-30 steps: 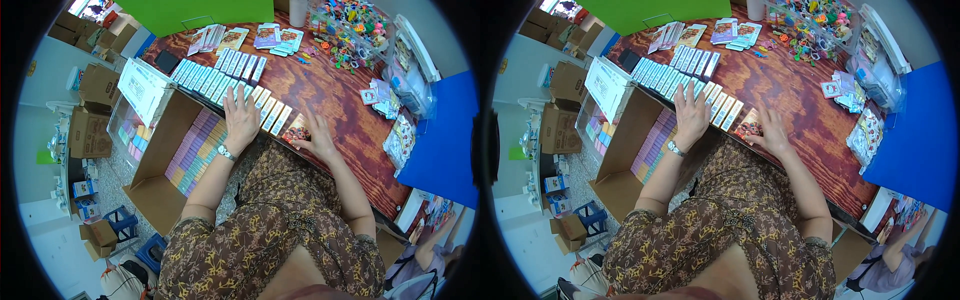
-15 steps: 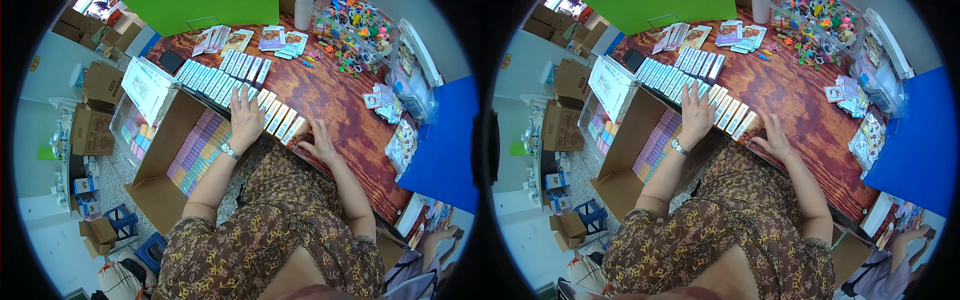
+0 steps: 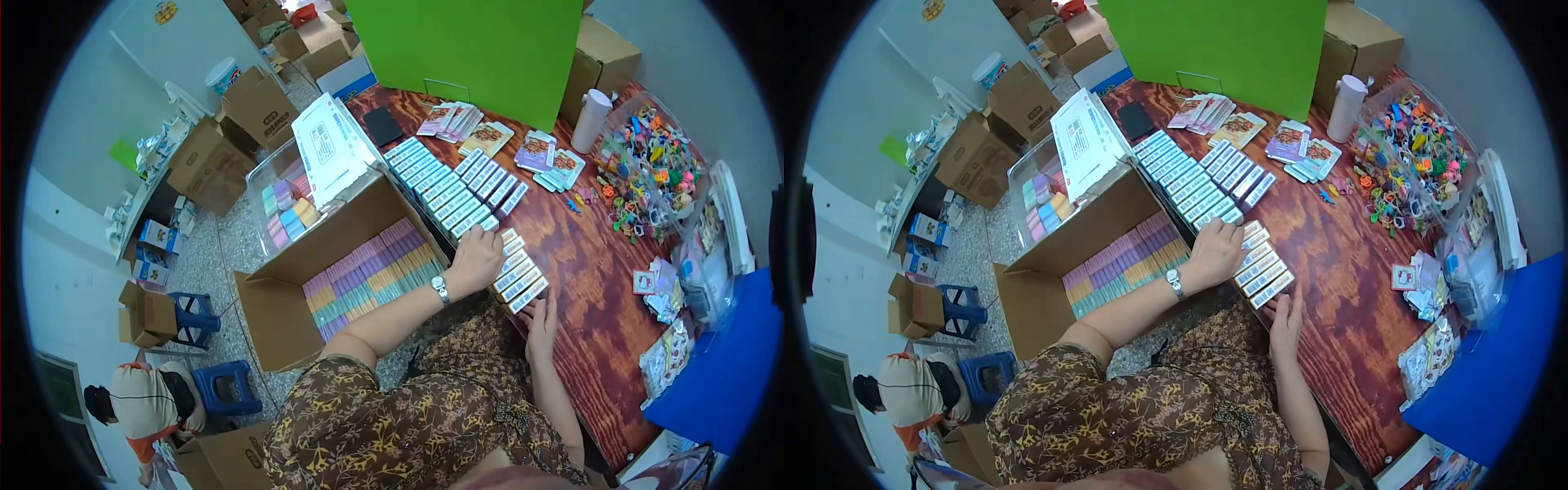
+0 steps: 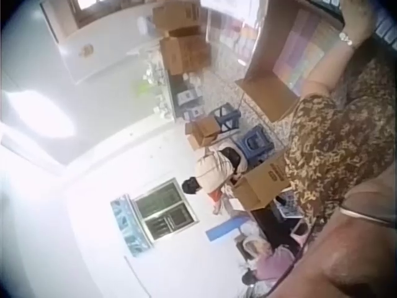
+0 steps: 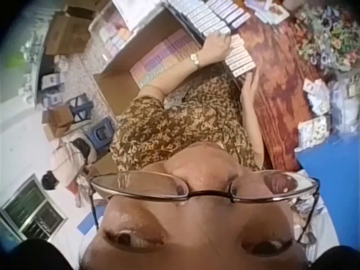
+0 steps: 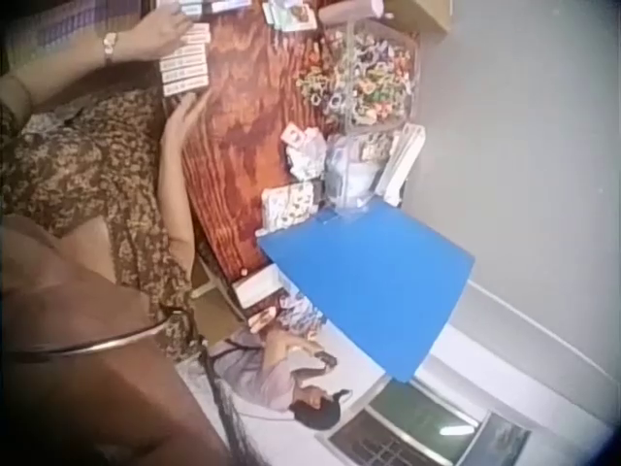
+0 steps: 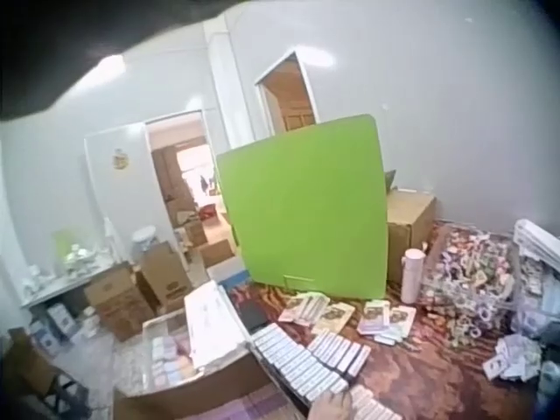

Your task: Sorting and packing printed cards and small colorful components into containers.

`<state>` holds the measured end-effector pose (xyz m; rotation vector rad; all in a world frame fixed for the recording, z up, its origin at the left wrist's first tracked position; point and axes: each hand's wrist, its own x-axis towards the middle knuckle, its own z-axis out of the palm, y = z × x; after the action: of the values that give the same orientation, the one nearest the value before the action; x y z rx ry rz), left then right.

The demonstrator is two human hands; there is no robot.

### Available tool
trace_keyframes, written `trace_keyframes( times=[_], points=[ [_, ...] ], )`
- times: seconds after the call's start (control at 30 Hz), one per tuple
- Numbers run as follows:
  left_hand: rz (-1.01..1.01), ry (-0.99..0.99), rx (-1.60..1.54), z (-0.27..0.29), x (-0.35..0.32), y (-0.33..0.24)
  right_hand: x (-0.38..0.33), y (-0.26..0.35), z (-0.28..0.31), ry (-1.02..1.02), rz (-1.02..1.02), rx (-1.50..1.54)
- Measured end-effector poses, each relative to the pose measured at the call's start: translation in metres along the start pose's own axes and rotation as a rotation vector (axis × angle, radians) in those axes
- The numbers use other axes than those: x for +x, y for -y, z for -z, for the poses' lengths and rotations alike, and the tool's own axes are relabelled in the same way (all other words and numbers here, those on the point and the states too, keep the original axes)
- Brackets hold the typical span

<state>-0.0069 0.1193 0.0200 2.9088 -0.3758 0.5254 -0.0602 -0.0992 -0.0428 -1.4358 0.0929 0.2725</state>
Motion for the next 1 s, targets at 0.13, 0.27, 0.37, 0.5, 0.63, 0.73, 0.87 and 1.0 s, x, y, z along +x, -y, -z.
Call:
trace_keyframes(
  times=[0.13, 0.27, 0.37, 0.5, 0.63, 0.73, 0.87, 1.0],
  points=[
    [0.029, 0.039, -0.061, 0.006, 0.003, 0.002, 0.013, -0.021, 0.003, -0.04, 0.036, 0.113],
    [0.11, 0.006, -0.328, 0.0, 0.002, 0.0, 0.01, 0.002, -0.007, -0.034, 0.11, 0.059],
    [0.187, 0.19, -0.524, 0.018, 0.009, -0.009, 0.002, 0.022, -0.001, -0.063, 0.187, -0.07],
    [0.165, -0.108, -0.666, 0.011, 0.002, -0.028, -0.008, 0.038, 0.014, -0.073, 0.378, -0.209],
    [0.225, -0.239, -0.767, -0.006, -0.018, -0.049, -0.014, 0.025, 0.036, -0.085, 0.501, -0.226],
    [0.21, -0.196, -0.887, -0.023, -0.035, -0.056, -0.02, 0.005, 0.055, -0.086, 0.507, -0.322],
    [0.21, -0.114, -0.993, -0.056, -0.043, -0.053, -0.005, -0.016, 0.059, -0.138, 0.469, -0.29],
    [0.321, -0.112, -0.984, -0.034, -0.037, -0.043, 0.001, -0.009, 0.046, -0.134, 0.451, -0.312]
  ],
)
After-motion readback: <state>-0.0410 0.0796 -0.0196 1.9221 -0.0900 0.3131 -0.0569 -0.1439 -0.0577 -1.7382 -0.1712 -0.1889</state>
